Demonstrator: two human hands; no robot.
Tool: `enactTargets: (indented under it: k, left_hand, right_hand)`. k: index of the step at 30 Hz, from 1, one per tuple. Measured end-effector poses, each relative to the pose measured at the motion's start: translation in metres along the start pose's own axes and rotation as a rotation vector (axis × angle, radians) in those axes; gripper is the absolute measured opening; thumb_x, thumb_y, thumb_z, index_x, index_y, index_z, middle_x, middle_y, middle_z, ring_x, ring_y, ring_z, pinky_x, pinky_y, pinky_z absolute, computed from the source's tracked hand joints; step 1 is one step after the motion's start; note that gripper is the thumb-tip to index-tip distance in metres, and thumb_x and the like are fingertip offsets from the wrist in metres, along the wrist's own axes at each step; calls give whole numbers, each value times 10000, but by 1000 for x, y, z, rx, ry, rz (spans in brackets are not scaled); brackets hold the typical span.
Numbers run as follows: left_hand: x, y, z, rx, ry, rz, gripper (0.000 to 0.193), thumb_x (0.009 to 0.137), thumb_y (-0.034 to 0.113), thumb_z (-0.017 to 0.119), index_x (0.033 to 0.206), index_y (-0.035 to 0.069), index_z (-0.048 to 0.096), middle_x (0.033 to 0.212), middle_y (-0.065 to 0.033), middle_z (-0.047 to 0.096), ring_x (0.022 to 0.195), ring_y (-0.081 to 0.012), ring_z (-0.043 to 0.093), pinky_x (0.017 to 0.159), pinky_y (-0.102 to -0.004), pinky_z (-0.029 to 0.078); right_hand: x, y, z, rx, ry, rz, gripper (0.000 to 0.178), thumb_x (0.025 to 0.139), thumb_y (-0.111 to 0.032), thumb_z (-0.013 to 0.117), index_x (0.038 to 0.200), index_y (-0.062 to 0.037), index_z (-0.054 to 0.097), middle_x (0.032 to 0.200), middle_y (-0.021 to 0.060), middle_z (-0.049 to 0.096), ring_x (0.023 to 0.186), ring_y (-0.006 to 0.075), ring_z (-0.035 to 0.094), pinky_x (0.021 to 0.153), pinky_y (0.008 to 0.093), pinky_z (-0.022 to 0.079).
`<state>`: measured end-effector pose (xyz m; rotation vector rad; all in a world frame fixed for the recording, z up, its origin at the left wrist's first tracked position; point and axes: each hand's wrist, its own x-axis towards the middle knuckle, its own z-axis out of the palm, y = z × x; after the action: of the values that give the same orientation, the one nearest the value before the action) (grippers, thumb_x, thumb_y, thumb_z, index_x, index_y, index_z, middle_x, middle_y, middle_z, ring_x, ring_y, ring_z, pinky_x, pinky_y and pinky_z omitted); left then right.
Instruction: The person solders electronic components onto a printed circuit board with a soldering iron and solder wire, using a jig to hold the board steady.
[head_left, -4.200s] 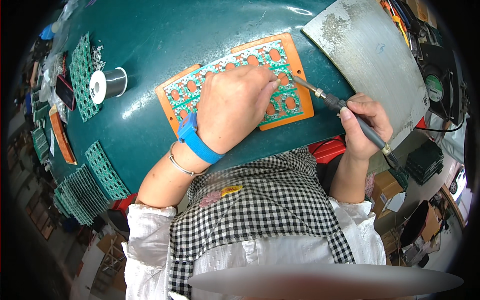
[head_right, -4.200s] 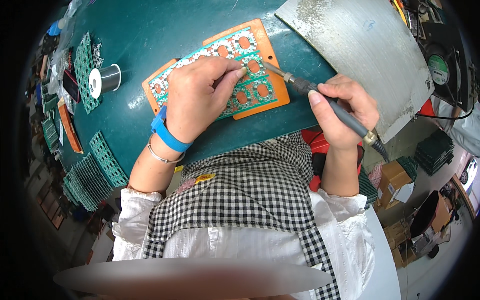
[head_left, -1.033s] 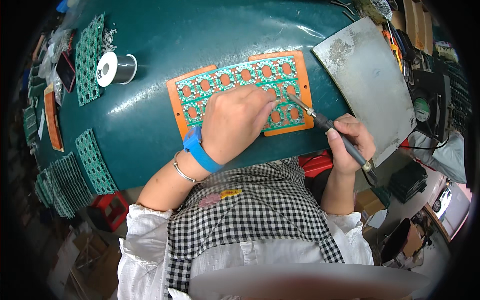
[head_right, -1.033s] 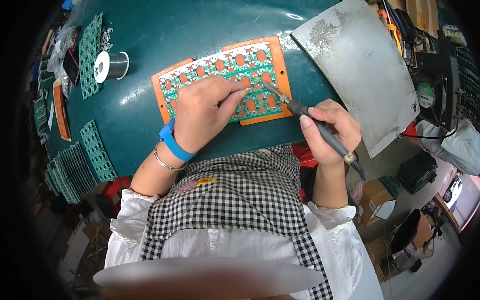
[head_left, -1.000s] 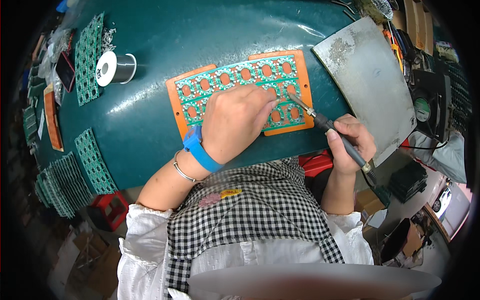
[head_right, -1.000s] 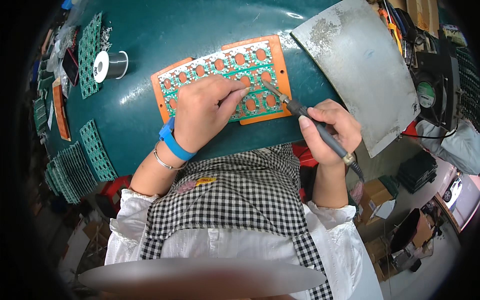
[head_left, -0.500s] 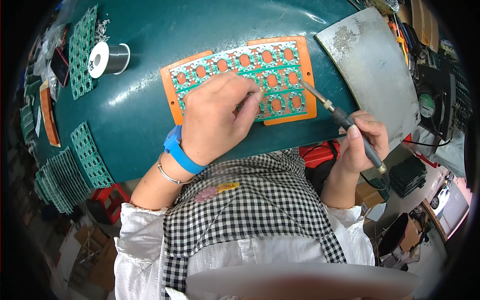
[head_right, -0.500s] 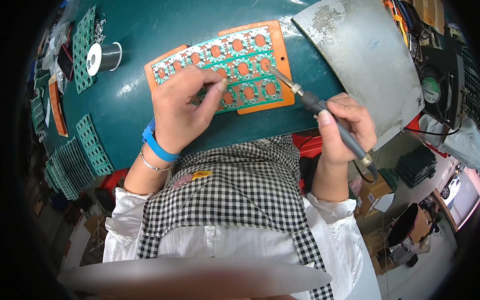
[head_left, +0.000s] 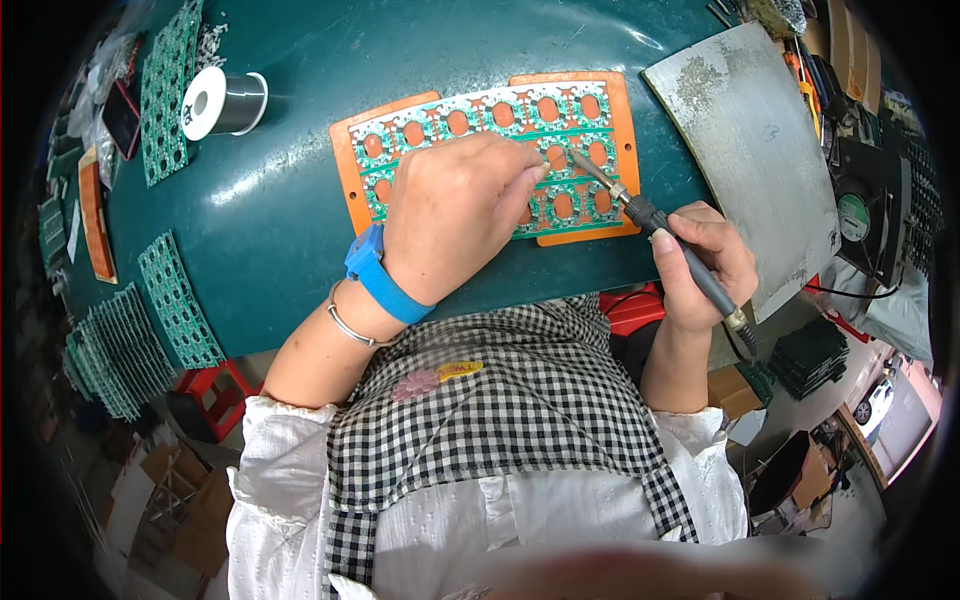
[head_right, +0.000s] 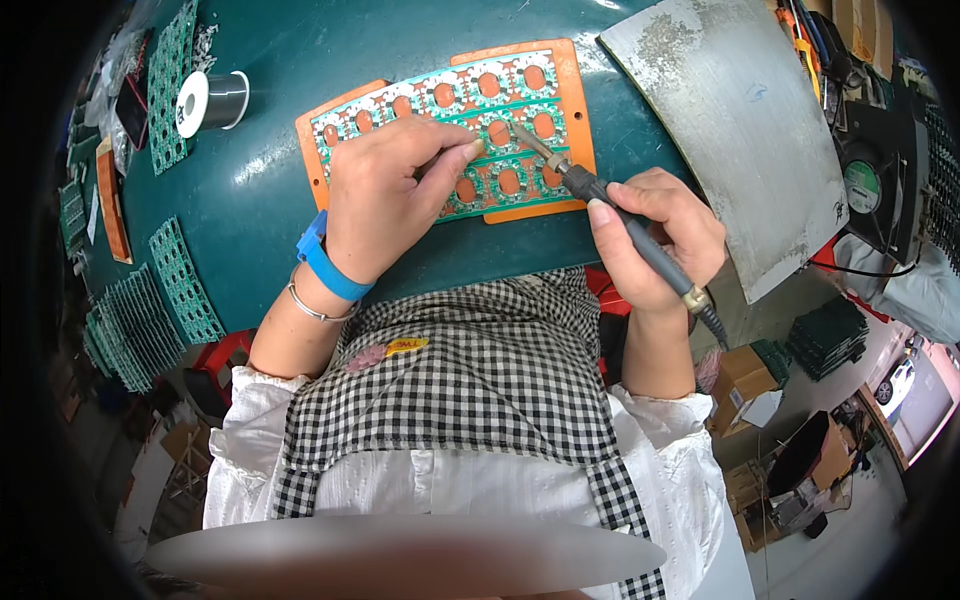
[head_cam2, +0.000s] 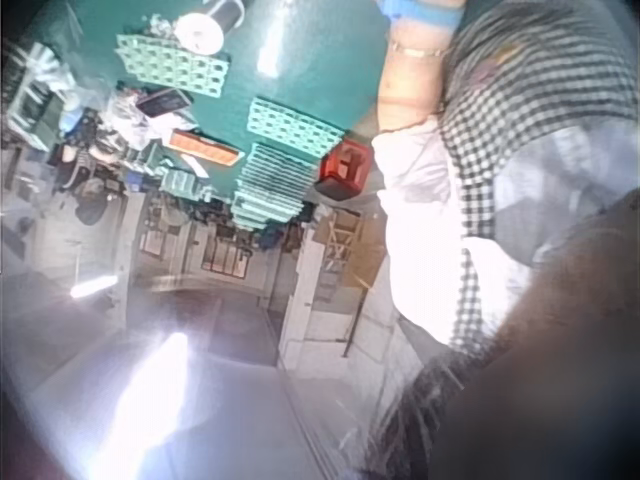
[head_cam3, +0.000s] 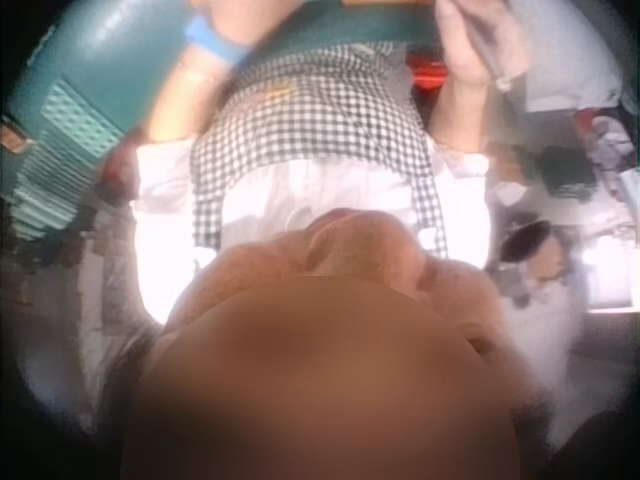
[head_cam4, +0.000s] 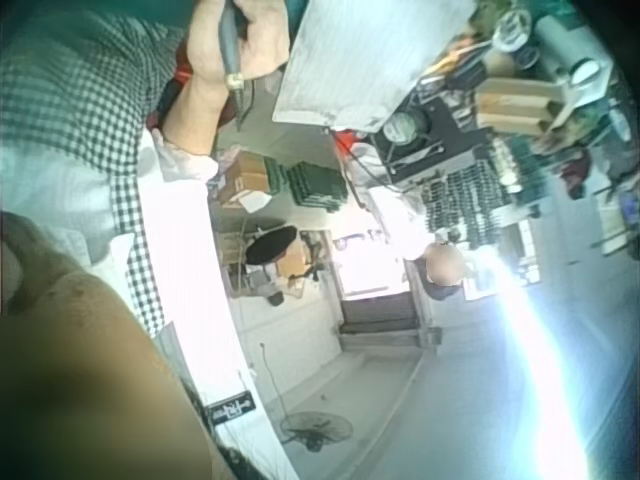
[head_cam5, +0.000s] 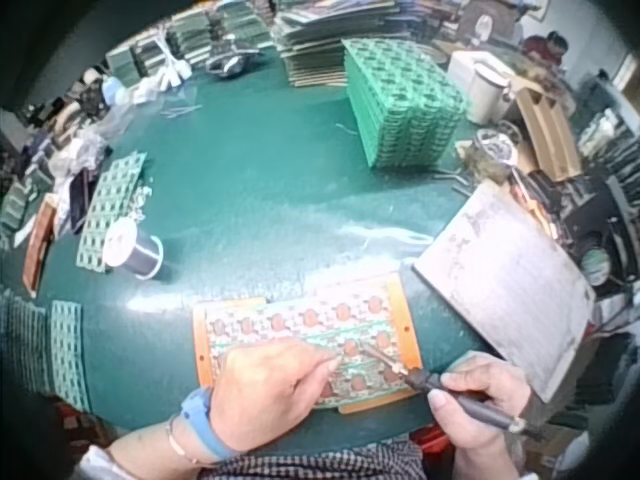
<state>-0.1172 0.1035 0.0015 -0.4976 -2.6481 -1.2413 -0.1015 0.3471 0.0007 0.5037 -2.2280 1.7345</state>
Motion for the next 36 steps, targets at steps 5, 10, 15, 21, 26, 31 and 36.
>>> enactTargets:
  k: [5, 10, 15, 21, 26, 31, 36]
  left_hand:
    - [-1, 0, 0, 7, -18, 26, 69, 797, 17, 752, 863, 24, 736, 729, -85, 696, 588, -189, 644, 529, -290, 498]
    - [-10, 10, -13, -45, -25, 22, 87, 784, -1, 756, 865, 23, 737, 709, -87, 683, 595, -187, 644, 535, -292, 497]
    - [-12, 4, -19, 45, -4, -5, 80, 791, -4, 753, 866, 19, 739, 712, -90, 685, 592, -185, 642, 537, -287, 495]
    - [-13, -4, -7, 50, 7, 30, 89, 784, 6, 764, 869, 13, 739, 716, -90, 688, 600, -197, 654, 543, -297, 503]
    - [-12, -2, -11, 71, -52, 17, 109, 773, 5, 767, 877, 15, 737, 709, -92, 683, 605, -208, 658, 546, -303, 507]
    - [-11, -1, -11, 41, -15, 25, 102, 774, 15, 770, 869, 23, 735, 698, -95, 673, 599, -215, 651, 540, -314, 502]
    - [-13, -4, -8, 52, -33, 16, 95, 771, 31, 778, 857, 30, 736, 694, -88, 670, 603, -217, 646, 544, -317, 502]
  right_hand:
    - [-1, -3, -2, -74, -34, -42, 130, 724, 113, 716, 803, 73, 621, 715, 153, 635, 612, 184, 608, 564, 278, 462]
    - [-9, 2, -4, 59, 125, -11, 146, 728, 111, 710, 834, 68, 618, 711, 144, 632, 604, 190, 599, 570, 287, 471]
    - [-9, 2, 3, 73, 26, -56, 156, 734, 106, 708, 859, 69, 623, 703, 143, 633, 588, 198, 594, 558, 292, 467]
    - [-8, 1, 9, 32, -34, -37, 146, 712, 95, 732, 815, 72, 631, 696, 155, 644, 589, 210, 619, 551, 289, 471]
    - [-10, -1, 10, -10, -24, -43, 156, 708, 88, 743, 817, 70, 632, 692, 153, 645, 590, 209, 624, 547, 283, 474]
    - [-10, -2, 11, 17, 8, -10, 164, 703, 82, 752, 813, 66, 631, 686, 152, 646, 584, 214, 631, 536, 283, 477]
    - [-5, -5, 8, -1, -66, -48, 169, 698, 78, 757, 809, 67, 630, 674, 148, 644, 581, 211, 634, 538, 282, 482]
